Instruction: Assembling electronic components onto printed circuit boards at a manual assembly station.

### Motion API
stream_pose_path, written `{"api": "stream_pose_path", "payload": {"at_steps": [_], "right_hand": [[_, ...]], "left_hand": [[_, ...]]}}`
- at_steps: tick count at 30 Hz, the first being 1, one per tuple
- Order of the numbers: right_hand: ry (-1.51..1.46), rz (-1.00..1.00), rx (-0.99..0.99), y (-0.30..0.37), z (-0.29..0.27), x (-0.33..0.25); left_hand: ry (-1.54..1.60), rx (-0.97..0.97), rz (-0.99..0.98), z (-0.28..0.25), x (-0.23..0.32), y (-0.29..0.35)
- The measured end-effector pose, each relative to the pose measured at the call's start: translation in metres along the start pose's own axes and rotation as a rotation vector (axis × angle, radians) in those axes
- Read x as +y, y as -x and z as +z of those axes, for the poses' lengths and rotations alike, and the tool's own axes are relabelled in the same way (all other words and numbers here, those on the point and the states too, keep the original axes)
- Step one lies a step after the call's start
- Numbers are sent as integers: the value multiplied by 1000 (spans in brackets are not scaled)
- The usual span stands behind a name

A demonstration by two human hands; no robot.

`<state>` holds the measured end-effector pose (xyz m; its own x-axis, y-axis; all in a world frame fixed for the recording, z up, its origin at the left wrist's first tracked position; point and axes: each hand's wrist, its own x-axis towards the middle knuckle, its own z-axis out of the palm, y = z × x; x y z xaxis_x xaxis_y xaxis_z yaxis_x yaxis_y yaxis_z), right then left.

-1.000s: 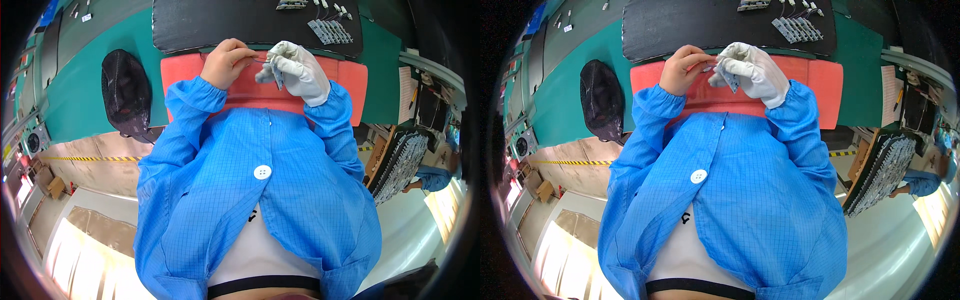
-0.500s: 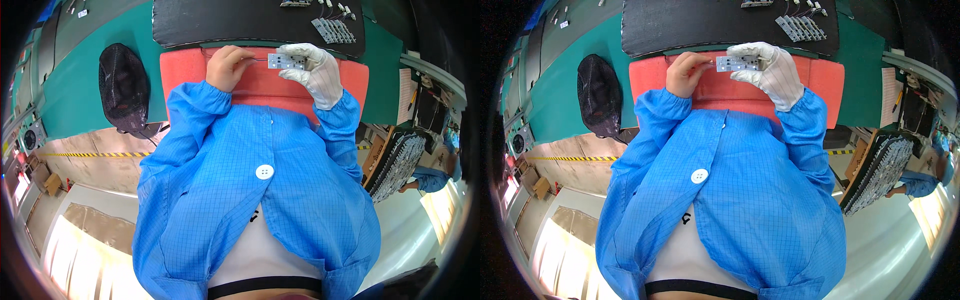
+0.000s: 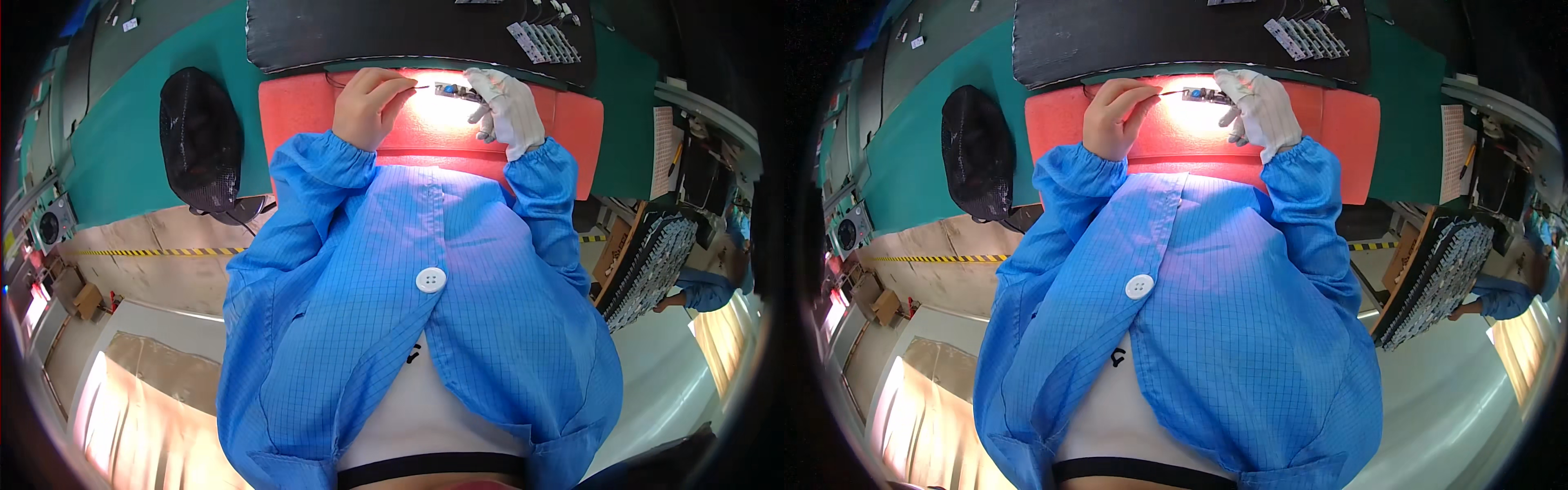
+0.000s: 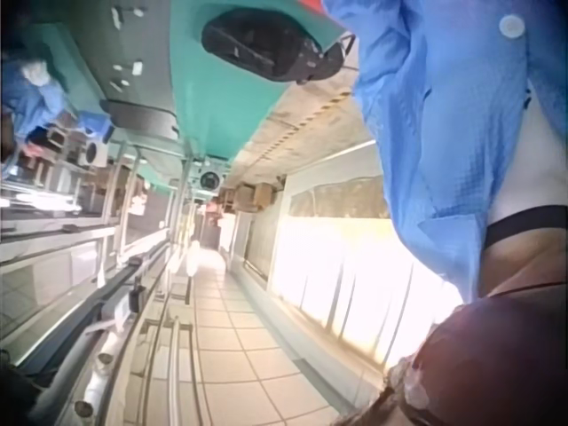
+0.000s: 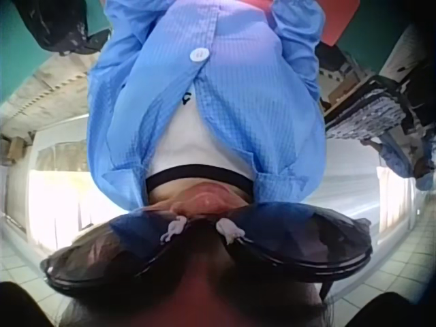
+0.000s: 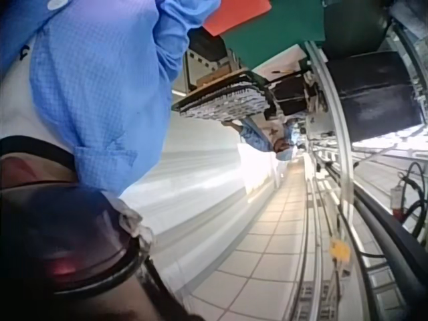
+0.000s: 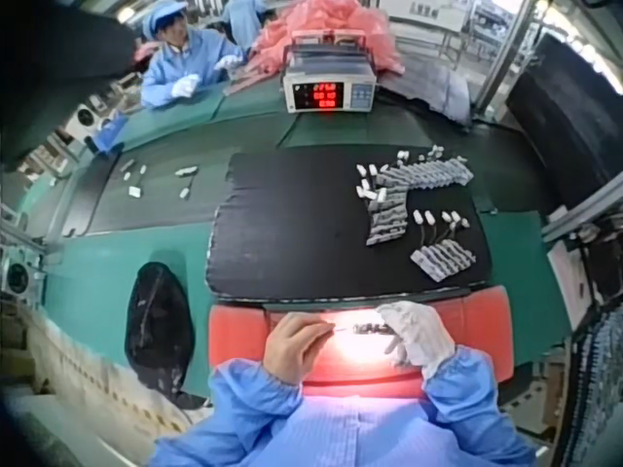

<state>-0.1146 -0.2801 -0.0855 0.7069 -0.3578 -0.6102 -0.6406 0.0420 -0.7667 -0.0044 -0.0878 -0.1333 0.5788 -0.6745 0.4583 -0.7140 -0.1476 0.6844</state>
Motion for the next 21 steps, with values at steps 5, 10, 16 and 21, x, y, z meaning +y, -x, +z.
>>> {"api": "stream_pose_path", "payload": {"at_steps": [5,10,16,21], "right_hand": [[-8,-68,45,0,3,-2],[-32,-50,92,1,2,-6],[-155,-161,82,-2,-2,1],[-116,-209,105,-3,-3,0]], "left_hand": [[38,-6,-78,1,1,3],[39,-40,-116,-1,4,3],[51,-2,-89,1,2,4],[59,14,-82,1,0,1]]}}
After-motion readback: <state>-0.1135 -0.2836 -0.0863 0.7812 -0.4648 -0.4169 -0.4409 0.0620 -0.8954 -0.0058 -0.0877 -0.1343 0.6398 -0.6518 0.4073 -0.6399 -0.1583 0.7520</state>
